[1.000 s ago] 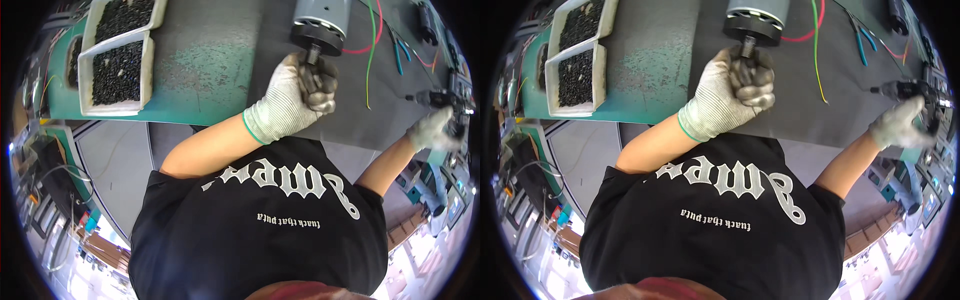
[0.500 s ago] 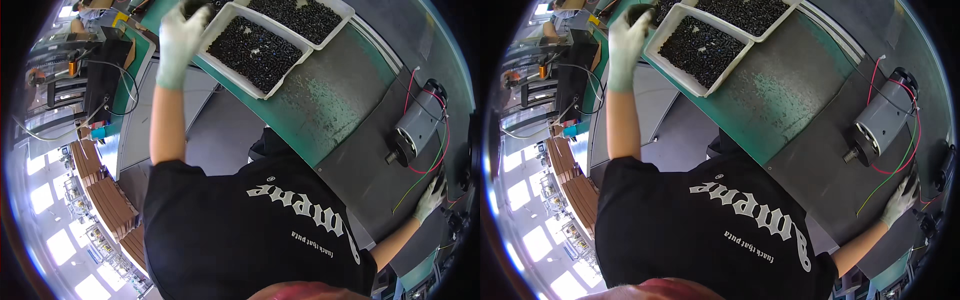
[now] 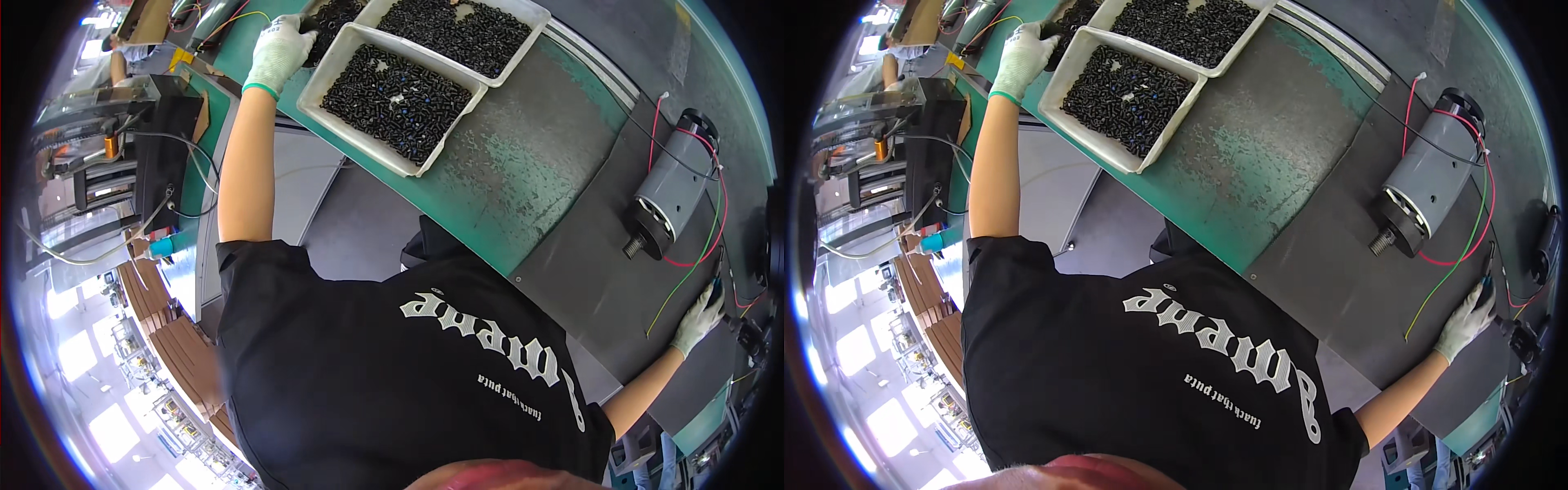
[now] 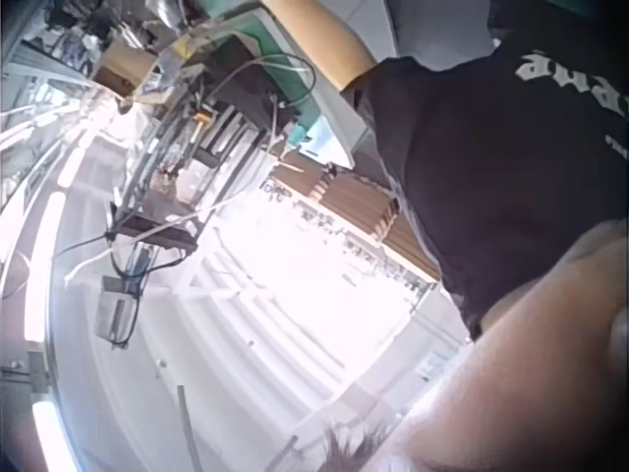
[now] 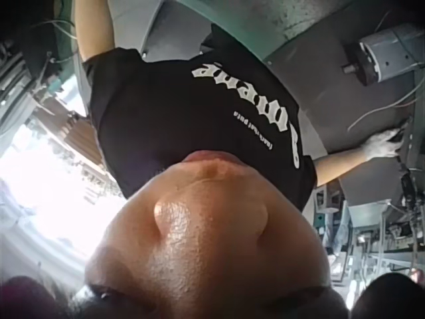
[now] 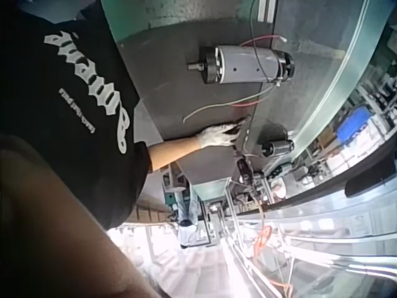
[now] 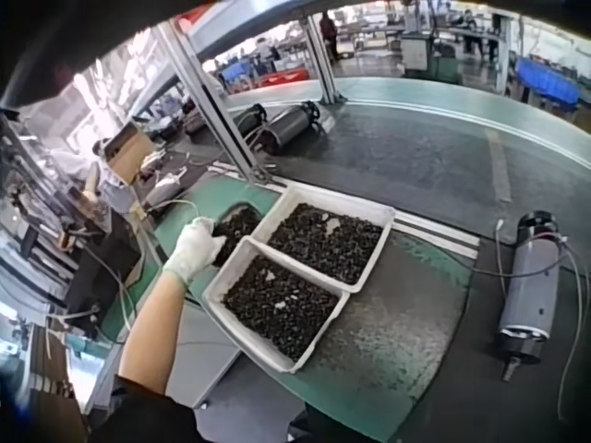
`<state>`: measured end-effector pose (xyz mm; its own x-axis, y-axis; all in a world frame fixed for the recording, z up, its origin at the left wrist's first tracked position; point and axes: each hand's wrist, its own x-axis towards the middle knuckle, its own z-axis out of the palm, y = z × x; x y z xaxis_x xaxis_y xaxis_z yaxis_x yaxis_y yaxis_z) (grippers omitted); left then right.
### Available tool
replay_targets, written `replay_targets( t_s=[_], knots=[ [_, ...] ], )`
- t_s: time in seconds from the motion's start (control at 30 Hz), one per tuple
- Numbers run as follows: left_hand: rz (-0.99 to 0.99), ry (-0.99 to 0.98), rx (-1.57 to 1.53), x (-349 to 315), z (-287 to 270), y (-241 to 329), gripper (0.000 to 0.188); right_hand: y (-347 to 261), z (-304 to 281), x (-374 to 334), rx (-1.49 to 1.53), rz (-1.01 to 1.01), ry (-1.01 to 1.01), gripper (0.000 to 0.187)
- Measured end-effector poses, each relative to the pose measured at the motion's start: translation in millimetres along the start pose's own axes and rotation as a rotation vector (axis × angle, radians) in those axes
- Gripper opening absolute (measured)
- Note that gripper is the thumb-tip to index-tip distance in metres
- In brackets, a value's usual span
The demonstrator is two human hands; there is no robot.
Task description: Assembling electrical motors by driving screws and adjusting wires on a production line.
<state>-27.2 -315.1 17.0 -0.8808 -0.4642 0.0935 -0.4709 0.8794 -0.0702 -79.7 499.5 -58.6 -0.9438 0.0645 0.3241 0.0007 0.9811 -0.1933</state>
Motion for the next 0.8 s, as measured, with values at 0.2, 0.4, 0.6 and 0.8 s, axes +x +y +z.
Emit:
replay_targets(
  t_s=[0.2, 0.4, 0.6, 0.8],
  knots=[
    [0.065, 0.067, -0.003, 6.1, 12.5, -14.2, 0.028, -6.0, -0.8, 0.0, -0.016, -0.012, 0.023, 0.062],
    [0.069, 0.154, -0.217, -0.2, -1.6, -15.9, 0.026, -10.8, -2.8, -1.6, -0.016, -0.001, 0.027, 0.061],
    [0.100, 0.044, -0.151, -0.5, -6.3, -9.9, 0.034, -2.2, -1.2, -1.5, -0.003, 0.004, 0.081, 0.060],
    [0.067, -0.039, 0.021, 14.2, 7.5, -9.4, 0.041, -10.5, -1.7, -1.3, 0.002, 0.023, 0.061, 0.059]
  ],
)
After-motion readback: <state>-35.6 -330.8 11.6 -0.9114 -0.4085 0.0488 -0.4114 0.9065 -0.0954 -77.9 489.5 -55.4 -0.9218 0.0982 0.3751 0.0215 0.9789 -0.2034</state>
